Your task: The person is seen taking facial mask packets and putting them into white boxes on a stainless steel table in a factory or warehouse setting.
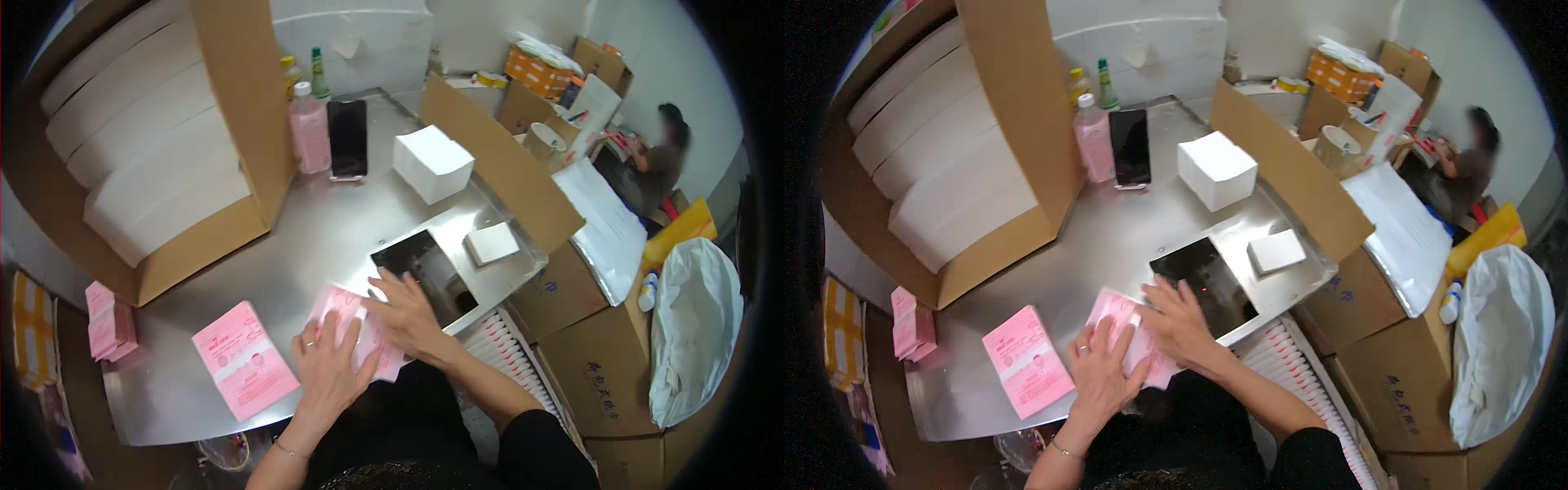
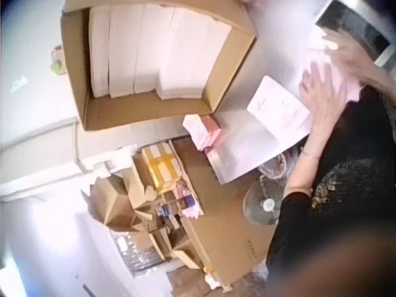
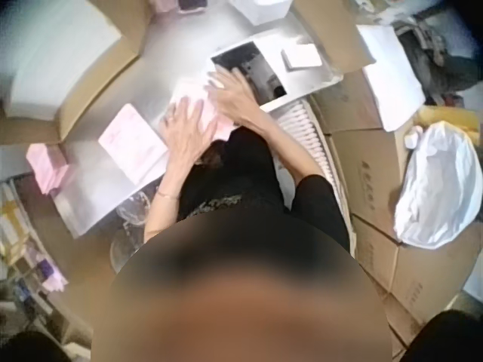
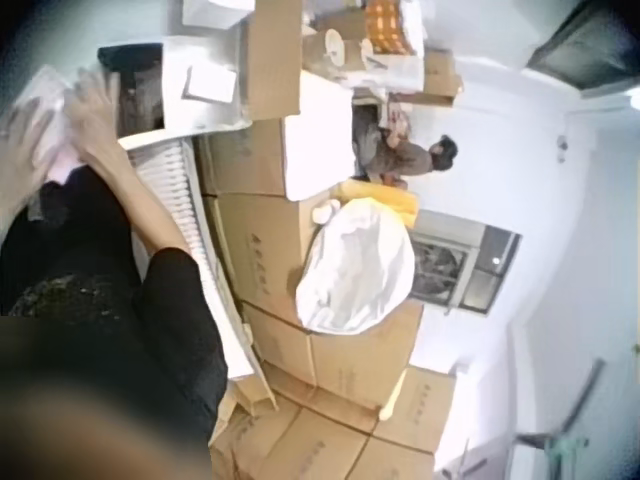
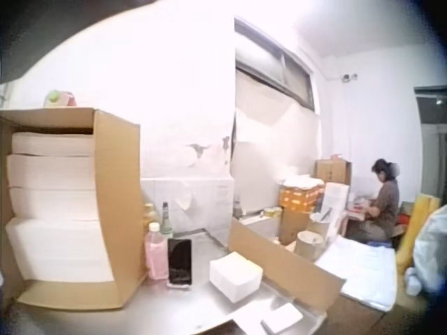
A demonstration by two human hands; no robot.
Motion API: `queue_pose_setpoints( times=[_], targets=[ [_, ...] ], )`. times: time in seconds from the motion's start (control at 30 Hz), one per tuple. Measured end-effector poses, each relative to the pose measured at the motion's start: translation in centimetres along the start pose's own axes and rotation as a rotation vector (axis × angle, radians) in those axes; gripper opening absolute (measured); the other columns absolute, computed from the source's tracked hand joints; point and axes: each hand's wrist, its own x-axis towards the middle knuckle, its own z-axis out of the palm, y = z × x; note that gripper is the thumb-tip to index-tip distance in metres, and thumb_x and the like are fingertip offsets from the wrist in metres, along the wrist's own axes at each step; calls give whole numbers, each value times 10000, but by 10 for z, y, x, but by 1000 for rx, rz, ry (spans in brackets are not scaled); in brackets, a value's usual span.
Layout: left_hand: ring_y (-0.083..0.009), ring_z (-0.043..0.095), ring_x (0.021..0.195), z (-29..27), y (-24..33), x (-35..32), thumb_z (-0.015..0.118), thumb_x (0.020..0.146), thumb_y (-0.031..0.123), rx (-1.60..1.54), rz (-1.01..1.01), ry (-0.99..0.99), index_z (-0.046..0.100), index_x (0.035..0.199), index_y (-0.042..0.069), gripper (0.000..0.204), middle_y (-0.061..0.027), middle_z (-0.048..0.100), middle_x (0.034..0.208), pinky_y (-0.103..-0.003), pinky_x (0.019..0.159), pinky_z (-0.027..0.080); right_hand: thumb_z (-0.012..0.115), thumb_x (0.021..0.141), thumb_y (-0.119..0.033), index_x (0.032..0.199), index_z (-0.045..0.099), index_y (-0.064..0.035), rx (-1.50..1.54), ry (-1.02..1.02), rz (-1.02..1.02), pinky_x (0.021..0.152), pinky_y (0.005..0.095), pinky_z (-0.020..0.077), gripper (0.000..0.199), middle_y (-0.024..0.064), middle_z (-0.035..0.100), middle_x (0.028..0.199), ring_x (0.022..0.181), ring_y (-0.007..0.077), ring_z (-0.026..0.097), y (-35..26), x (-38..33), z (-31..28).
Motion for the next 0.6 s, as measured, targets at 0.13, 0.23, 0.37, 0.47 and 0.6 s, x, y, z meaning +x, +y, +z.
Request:
queue_pose_setpoints(
  times=[0.13,0.23,0.37,0.47,0.6],
  targets=[
    [-328,533,894,-11,12,2,717,796,459,45,-83,-159,623,1278,92,613,-180,582,1136,-470,771,378,674,788,-59,1143,634,-15,-559,230,294,975,504,420,360,174,625,1174,1163,374,560,61,-12,-56],
    [-333,525,936,-16,20,11,719,798,453,27,-132,-297,628,1246,78,591,-198,570,1165,-464,794,373,671,850,-137,1095,654,-30,-699,281,369,892,481,410,268,151,616,1078,1054,320,554,96,-25,-76],
    [-332,512,973,-11,9,10,722,797,486,88,-24,-107,635,1191,69,581,-186,557,1124,-460,806,359,636,896,-156,851,683,-2,-716,202,446,840,483,414,167,139,579,900,904,304,542,117,-37,-72],
    [-332,500,997,-14,4,16,718,795,531,69,45,-2,641,1129,58,584,-177,546,1107,-463,827,353,621,907,-120,798,661,0,-641,265,454,784,439,431,168,140,564,884,895,307,541,118,-28,-75],
    [-316,509,960,-21,8,19,717,812,499,23,5,-161,632,1050,48,518,-163,553,1087,-469,824,358,623,880,-90,900,675,7,-557,249,497,794,435,435,112,134,563,894,906,318,546,118,-37,-79]
  ],
)
